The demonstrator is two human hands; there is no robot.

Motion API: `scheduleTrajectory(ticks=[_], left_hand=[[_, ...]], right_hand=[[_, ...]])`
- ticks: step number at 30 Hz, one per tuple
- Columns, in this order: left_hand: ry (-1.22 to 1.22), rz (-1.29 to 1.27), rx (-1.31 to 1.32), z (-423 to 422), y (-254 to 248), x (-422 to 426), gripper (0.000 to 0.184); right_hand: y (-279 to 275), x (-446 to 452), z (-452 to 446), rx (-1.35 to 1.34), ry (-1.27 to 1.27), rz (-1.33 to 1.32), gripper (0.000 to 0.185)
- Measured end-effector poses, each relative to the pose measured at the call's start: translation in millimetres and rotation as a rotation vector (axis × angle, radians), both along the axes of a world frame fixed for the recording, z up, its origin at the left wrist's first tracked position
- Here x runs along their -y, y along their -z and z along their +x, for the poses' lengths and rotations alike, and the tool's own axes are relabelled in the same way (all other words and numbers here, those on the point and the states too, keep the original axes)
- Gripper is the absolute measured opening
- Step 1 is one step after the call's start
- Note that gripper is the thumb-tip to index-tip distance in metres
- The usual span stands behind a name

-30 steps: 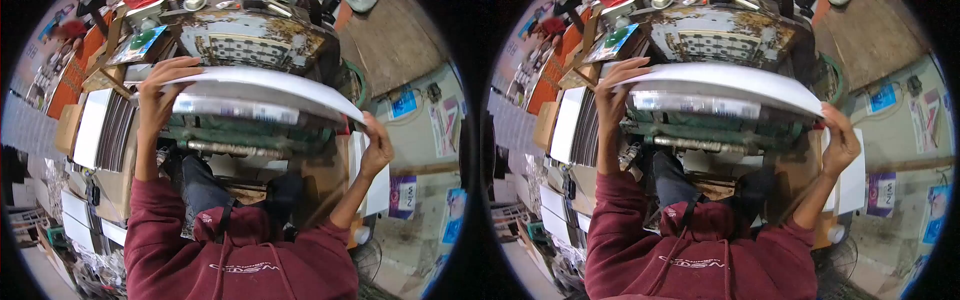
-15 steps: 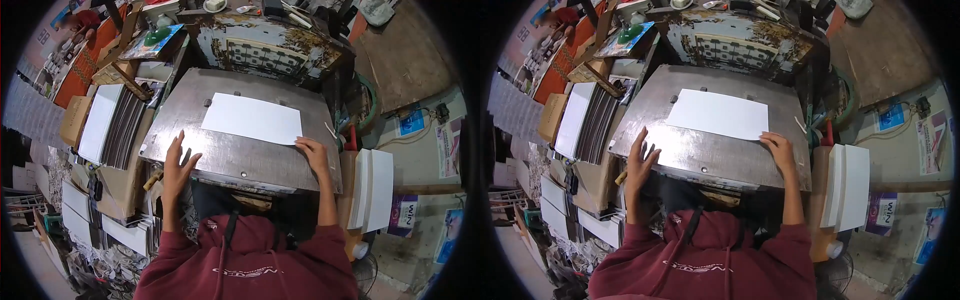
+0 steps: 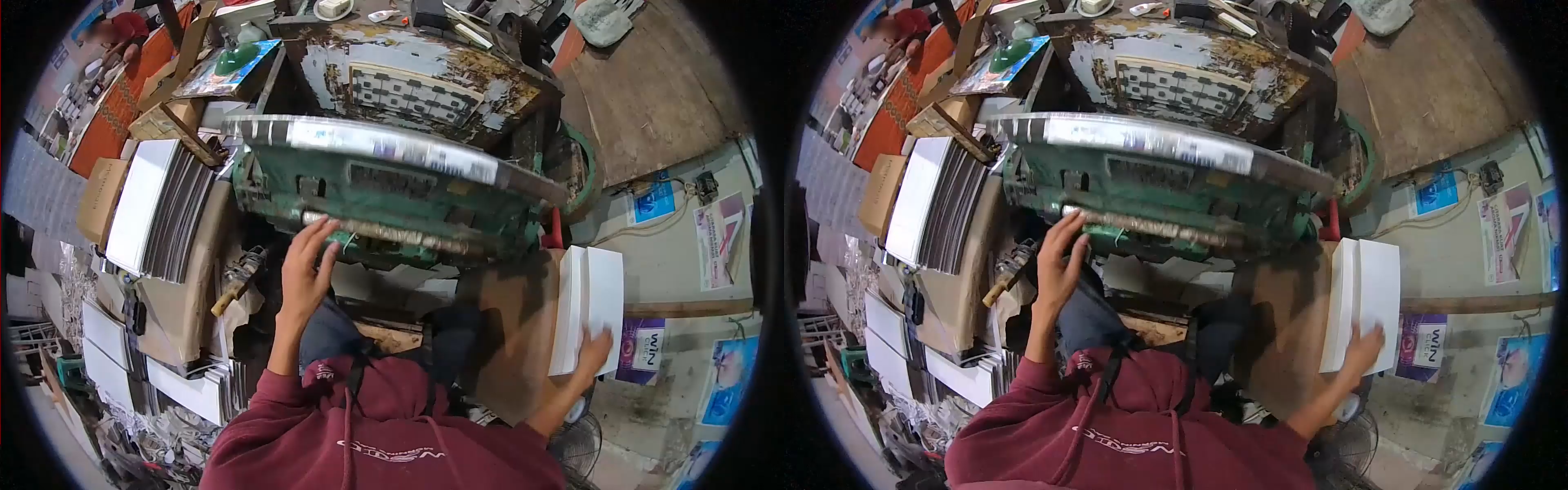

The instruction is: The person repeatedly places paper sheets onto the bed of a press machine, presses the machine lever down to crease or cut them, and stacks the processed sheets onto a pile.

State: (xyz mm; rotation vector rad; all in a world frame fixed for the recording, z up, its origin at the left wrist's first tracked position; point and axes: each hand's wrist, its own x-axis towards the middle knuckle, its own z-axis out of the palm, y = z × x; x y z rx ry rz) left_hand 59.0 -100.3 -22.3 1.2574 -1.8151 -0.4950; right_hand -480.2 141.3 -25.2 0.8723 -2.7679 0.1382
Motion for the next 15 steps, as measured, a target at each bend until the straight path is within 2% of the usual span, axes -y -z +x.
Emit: scheduleTrajectory(ticks=[1,4,6,13,15], left_hand=[[0.034,0.024,0.014,-6.5,2.1,-1.2,0.034],[0.108,0.065,0.035,-23.9,11.6,-2.6,0.031],[0.167,0.068,0.070,-37.7,12.4,-2.4,0.030],[0.316,0.071,0.128,-72.1,8.8,-3.4,0.032],[0.363,0.138,0.127,-76.3,9.7,-8.5,0.034]], right_hand=[[-13.4,-18.9,9.7,0.064,0.205,0.177,0.058],[-7.7,-69.9,14.8,0.067,0.291,0.267,0.050],[2.8,-85.8,15.9,0.070,0.091,-0.029,0.047],[15.9,-120.4,-17.9,0.117,-0.022,-0.339,0.028],[0.6,-123.5,-27.8,0.375,-0.029,-0.366,0.024]])
